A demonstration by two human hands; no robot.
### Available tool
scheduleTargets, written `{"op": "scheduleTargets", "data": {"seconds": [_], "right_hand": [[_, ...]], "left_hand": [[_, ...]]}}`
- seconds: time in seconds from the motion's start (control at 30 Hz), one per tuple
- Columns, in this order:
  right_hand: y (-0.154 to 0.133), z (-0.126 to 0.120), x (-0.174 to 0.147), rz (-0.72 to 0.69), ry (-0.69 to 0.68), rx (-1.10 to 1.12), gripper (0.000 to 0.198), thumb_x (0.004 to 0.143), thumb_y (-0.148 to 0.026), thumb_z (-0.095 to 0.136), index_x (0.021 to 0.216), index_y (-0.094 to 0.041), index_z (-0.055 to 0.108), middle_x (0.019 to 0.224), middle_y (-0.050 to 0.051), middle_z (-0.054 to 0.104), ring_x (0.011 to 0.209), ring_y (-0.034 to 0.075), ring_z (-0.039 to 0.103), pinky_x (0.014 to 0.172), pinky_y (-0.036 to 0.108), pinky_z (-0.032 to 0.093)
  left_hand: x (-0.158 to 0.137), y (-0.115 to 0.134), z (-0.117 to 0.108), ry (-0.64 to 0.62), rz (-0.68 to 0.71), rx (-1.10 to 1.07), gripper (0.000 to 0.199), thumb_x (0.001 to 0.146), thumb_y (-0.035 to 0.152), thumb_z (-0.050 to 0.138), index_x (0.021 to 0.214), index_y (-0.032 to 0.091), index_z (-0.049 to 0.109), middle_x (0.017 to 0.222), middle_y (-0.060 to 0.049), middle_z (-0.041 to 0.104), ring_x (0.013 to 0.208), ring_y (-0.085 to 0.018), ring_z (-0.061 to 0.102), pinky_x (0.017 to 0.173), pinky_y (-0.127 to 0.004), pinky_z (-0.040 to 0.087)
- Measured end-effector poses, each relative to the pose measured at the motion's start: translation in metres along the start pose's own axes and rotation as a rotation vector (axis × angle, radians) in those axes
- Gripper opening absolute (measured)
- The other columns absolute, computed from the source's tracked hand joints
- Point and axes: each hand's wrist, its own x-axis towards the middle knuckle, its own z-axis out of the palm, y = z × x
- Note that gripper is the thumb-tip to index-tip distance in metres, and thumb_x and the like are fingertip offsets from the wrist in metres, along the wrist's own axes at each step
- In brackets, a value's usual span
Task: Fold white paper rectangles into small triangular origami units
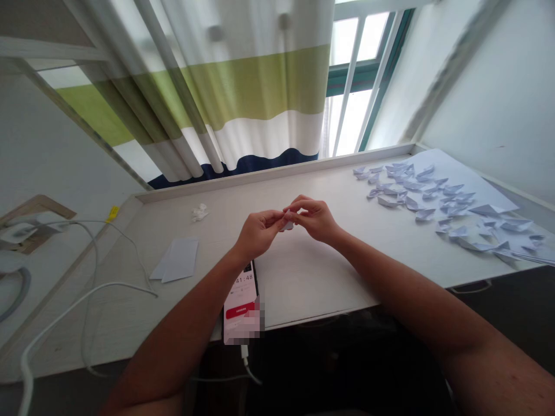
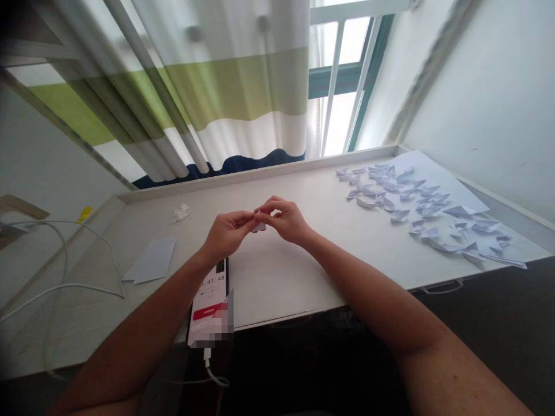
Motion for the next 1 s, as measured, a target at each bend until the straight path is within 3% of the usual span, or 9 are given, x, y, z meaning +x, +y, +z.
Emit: {"op": "scheduleTargets", "data": {"seconds": [0.17,0.33,0.43,0.57,0.7,0.9,1.0], "right_hand": [[-0.0021,0.0,-0.0011,0.003,-0.026,0.064,0.042,0.085,-0.061,0.091,0.083,-0.021,0.082,0.089,0.004,0.071,0.069,0.017,0.071,0.06,0.035,0.061],[-0.0039,-0.0007,-0.0005,0.03,-0.051,0.094,0.044,0.087,-0.064,0.088,0.085,-0.021,0.079,0.085,0.003,0.073,0.076,0.018,0.07,0.069,0.035,0.06],[-0.0037,-0.0013,0.0002,0.071,-0.065,0.104,0.045,0.088,-0.064,0.087,0.086,-0.02,0.078,0.084,0.003,0.074,0.076,0.017,0.068,0.071,0.034,0.059],[-0.0045,-0.0018,0.0009,0.143,-0.094,0.11,0.048,0.086,-0.067,0.087,0.087,-0.019,0.078,0.081,0.003,0.075,0.074,0.017,0.067,0.07,0.033,0.057],[-0.0065,-0.0018,0.001,0.14,-0.065,0.057,0.054,0.085,-0.071,0.085,0.076,-0.019,0.076,0.071,0.002,0.07,0.067,0.015,0.061,0.065,0.031,0.054],[-0.0059,-0.0012,0.0008,0.107,-0.034,0.093,0.053,0.086,-0.072,0.084,0.08,-0.02,0.075,0.072,0.001,0.069,0.068,0.016,0.063,0.068,0.033,0.055],[-0.0016,-0.0006,0.001,0.109,0.041,0.0,0.056,0.084,-0.075,0.083,0.084,-0.02,0.076,0.071,0.001,0.069,0.066,0.016,0.062,0.065,0.033,0.054]], "left_hand": [[0.0001,-0.0011,0.0007,-0.021,-0.02,-0.037,0.046,0.088,0.056,0.088,0.109,0.015,0.086,0.102,-0.012,0.087,0.093,-0.026,0.083,0.089,-0.04,0.067],[-0.0002,0.002,-0.0017,-0.026,-0.139,-0.087,0.05,0.084,0.058,0.092,0.107,0.013,0.085,0.098,-0.014,0.087,0.086,-0.026,0.084,0.08,-0.038,0.066],[-0.0002,0.0039,-0.0028,-0.029,-0.143,-0.055,0.05,0.084,0.06,0.09,0.101,0.013,0.085,0.094,-0.014,0.086,0.085,-0.026,0.083,0.077,-0.037,0.065],[0.0001,0.0025,-0.0027,-0.052,-0.124,-0.006,0.051,0.087,0.063,0.087,0.098,0.014,0.085,0.09,-0.014,0.086,0.085,-0.026,0.083,0.076,-0.036,0.064],[0.0013,-0.0018,-0.0025,-0.023,-0.141,-0.026,0.055,0.084,0.066,0.088,0.1,0.014,0.084,0.093,-0.014,0.086,0.084,-0.027,0.084,0.073,-0.035,0.063],[0.0014,-0.0015,-0.0016,-0.105,-0.14,-0.07,0.053,0.087,0.06,0.089,0.113,0.015,0.082,0.112,-0.015,0.086,0.098,-0.029,0.085,0.083,-0.038,0.066],[0.0,-0.0028,0.0011,-0.079,-0.097,-0.048,0.048,0.089,0.055,0.087,0.113,0.015,0.082,0.109,-0.014,0.086,0.098,-0.028,0.084,0.085,-0.039,0.066]]}}
